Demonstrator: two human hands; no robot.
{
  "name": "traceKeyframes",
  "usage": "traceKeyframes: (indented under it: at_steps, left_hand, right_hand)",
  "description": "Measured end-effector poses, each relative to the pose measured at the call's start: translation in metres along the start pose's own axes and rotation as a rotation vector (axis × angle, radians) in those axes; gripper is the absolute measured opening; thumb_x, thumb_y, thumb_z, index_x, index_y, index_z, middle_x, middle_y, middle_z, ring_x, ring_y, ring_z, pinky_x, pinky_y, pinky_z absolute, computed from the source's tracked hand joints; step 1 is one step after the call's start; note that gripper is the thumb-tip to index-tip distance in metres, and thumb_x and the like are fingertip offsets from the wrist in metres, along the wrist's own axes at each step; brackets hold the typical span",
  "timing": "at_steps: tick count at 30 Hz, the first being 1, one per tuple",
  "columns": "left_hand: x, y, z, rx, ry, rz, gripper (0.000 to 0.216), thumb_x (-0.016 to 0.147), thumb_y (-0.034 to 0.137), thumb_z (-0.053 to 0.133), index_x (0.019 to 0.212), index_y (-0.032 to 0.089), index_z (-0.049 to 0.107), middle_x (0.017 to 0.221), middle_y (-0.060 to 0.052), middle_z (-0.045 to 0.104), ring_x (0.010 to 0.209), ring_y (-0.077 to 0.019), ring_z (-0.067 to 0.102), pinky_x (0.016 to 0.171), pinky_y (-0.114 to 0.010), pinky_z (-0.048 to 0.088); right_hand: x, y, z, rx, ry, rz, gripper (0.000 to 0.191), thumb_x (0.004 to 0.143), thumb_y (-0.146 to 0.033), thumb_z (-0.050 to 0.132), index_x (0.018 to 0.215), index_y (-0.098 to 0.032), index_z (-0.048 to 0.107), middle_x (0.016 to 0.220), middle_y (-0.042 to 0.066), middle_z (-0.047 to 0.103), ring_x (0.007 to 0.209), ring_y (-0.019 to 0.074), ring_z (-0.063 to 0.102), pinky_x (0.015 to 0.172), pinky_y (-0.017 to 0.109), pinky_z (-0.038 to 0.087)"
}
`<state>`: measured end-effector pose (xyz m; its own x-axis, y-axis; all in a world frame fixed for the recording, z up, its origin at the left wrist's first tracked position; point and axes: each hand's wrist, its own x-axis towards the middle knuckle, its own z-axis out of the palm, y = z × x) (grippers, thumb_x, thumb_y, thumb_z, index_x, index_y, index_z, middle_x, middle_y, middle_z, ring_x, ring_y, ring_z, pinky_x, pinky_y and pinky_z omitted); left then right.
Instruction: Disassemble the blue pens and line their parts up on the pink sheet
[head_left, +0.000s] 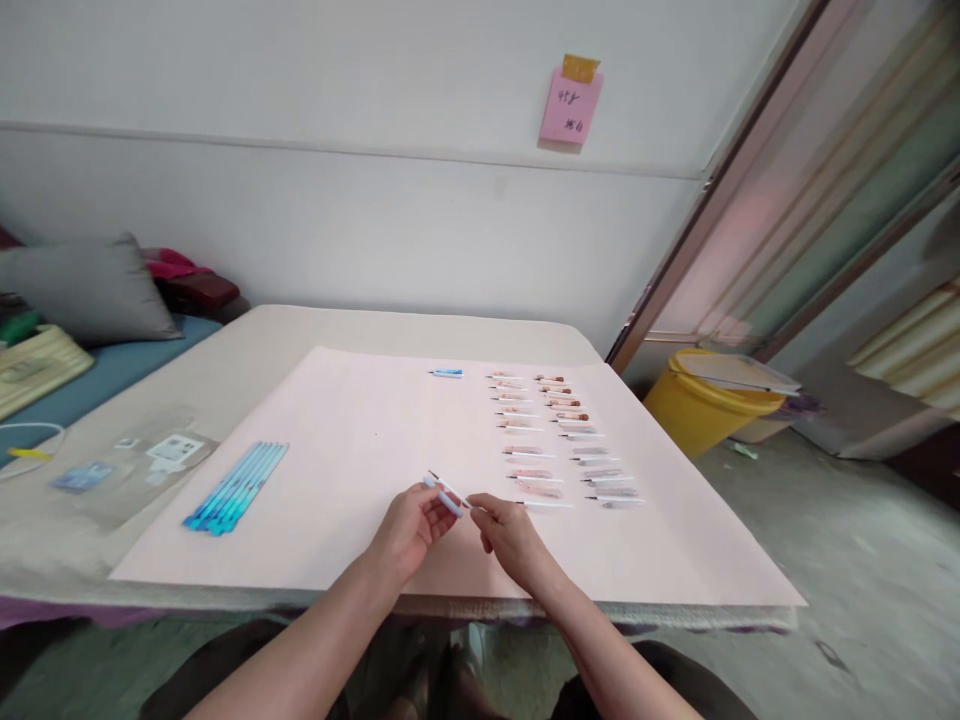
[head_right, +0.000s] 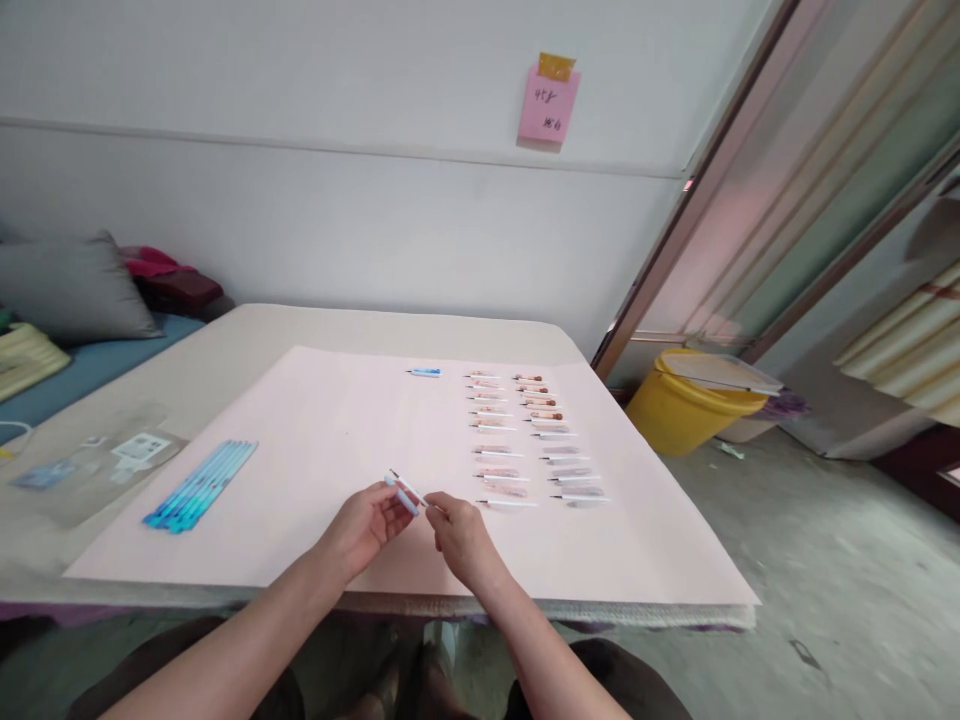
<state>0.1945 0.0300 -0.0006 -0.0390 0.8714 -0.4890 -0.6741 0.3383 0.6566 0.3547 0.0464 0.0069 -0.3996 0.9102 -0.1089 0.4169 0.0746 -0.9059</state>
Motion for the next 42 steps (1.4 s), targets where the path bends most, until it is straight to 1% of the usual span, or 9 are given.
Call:
traceKeyframes:
  at_steps: [5, 11, 13, 23, 32, 35, 37, 39, 42]
  left_hand:
    - [0.001, 0.005, -0.002, -0.053, 0.053, 0.076, 0.009, 0.073, 0.012, 0.060, 0.080, 0.013, 0.056, 0.078, -0.009, 0.066, 0.071, -0.0154, 0.064, 0.067, -0.026, 0.053]
    - [0.011, 0.023, -0.011, -0.204, 0.252, 0.148, 0.009, 0.074, 0.009, 0.057, 0.077, 0.014, 0.051, 0.080, -0.011, 0.065, 0.074, -0.0177, 0.065, 0.063, -0.027, 0.054]
    - [0.012, 0.026, -0.013, -0.230, 0.286, 0.158, 0.009, 0.074, 0.007, 0.056, 0.076, 0.014, 0.050, 0.080, -0.011, 0.064, 0.075, -0.0174, 0.065, 0.064, -0.028, 0.054]
    - [0.015, 0.025, -0.015, -0.260, 0.307, 0.193, 0.008, 0.075, 0.007, 0.054, 0.076, 0.013, 0.050, 0.082, -0.011, 0.063, 0.075, -0.0163, 0.064, 0.065, -0.028, 0.055]
    - [0.014, 0.023, -0.015, -0.179, 0.299, 0.183, 0.007, 0.076, 0.011, 0.056, 0.078, 0.014, 0.050, 0.082, -0.011, 0.065, 0.075, -0.0175, 0.065, 0.061, -0.026, 0.054]
    - [0.014, 0.021, -0.015, -0.149, 0.276, 0.192, 0.008, 0.075, 0.013, 0.057, 0.080, 0.014, 0.051, 0.082, -0.012, 0.065, 0.074, -0.0175, 0.065, 0.060, -0.025, 0.053]
    - [0.015, 0.019, -0.014, -0.140, 0.265, 0.190, 0.007, 0.076, 0.013, 0.057, 0.080, 0.014, 0.051, 0.082, -0.012, 0.065, 0.073, -0.0175, 0.065, 0.059, -0.025, 0.053]
    - [0.015, 0.016, -0.014, -0.134, 0.258, 0.179, 0.008, 0.075, 0.013, 0.058, 0.080, 0.014, 0.051, 0.081, -0.012, 0.066, 0.072, -0.0173, 0.065, 0.058, -0.025, 0.053]
    - [0.015, 0.010, -0.012, -0.117, 0.229, 0.161, 0.009, 0.074, 0.012, 0.059, 0.079, 0.013, 0.051, 0.080, -0.012, 0.066, 0.070, -0.0162, 0.065, 0.058, -0.024, 0.052]
  right_hand:
    - [-0.001, 0.001, 0.000, -0.014, 0.003, -0.002, 0.027, 0.081, -0.029, 0.041, 0.088, -0.017, 0.065, 0.045, -0.004, 0.045, 0.048, 0.0114, 0.046, 0.051, 0.022, 0.034]
    - [-0.003, -0.001, -0.001, 0.009, -0.015, 0.017, 0.028, 0.081, -0.031, 0.042, 0.089, -0.017, 0.065, 0.046, -0.004, 0.045, 0.049, 0.0116, 0.045, 0.051, 0.023, 0.033]
    - [-0.004, -0.003, -0.001, 0.005, -0.027, 0.018, 0.028, 0.081, -0.031, 0.043, 0.090, -0.017, 0.065, 0.046, -0.004, 0.046, 0.048, 0.0115, 0.045, 0.051, 0.023, 0.033]
    - [-0.007, -0.007, -0.002, -0.006, -0.059, 0.016, 0.027, 0.082, -0.028, 0.042, 0.090, -0.017, 0.066, 0.046, -0.004, 0.046, 0.048, 0.0107, 0.044, 0.051, 0.022, 0.033]
    - [-0.009, -0.008, -0.001, -0.049, -0.080, 0.028, 0.027, 0.082, -0.028, 0.042, 0.088, -0.018, 0.066, 0.046, -0.004, 0.046, 0.046, 0.0105, 0.044, 0.049, 0.021, 0.032]
    - [-0.009, -0.008, -0.001, -0.108, -0.076, 0.023, 0.028, 0.083, -0.028, 0.040, 0.091, -0.018, 0.065, 0.046, -0.004, 0.046, 0.046, 0.0110, 0.045, 0.049, 0.021, 0.033]
    - [-0.009, -0.008, -0.001, -0.193, -0.068, -0.012, 0.030, 0.084, -0.027, 0.038, 0.094, -0.019, 0.065, 0.048, -0.003, 0.049, 0.048, 0.0117, 0.048, 0.052, 0.022, 0.034]
    - [-0.011, -0.008, -0.001, -0.327, -0.044, -0.059, 0.030, 0.086, -0.026, 0.037, 0.098, -0.021, 0.064, 0.054, -0.001, 0.056, 0.053, 0.0126, 0.053, 0.054, 0.022, 0.035]
    - [-0.014, -0.009, 0.002, -0.620, 0.010, -0.092, 0.029, 0.088, -0.025, 0.036, 0.105, -0.024, 0.060, 0.067, 0.002, 0.065, 0.063, 0.0153, 0.059, 0.056, 0.023, 0.034]
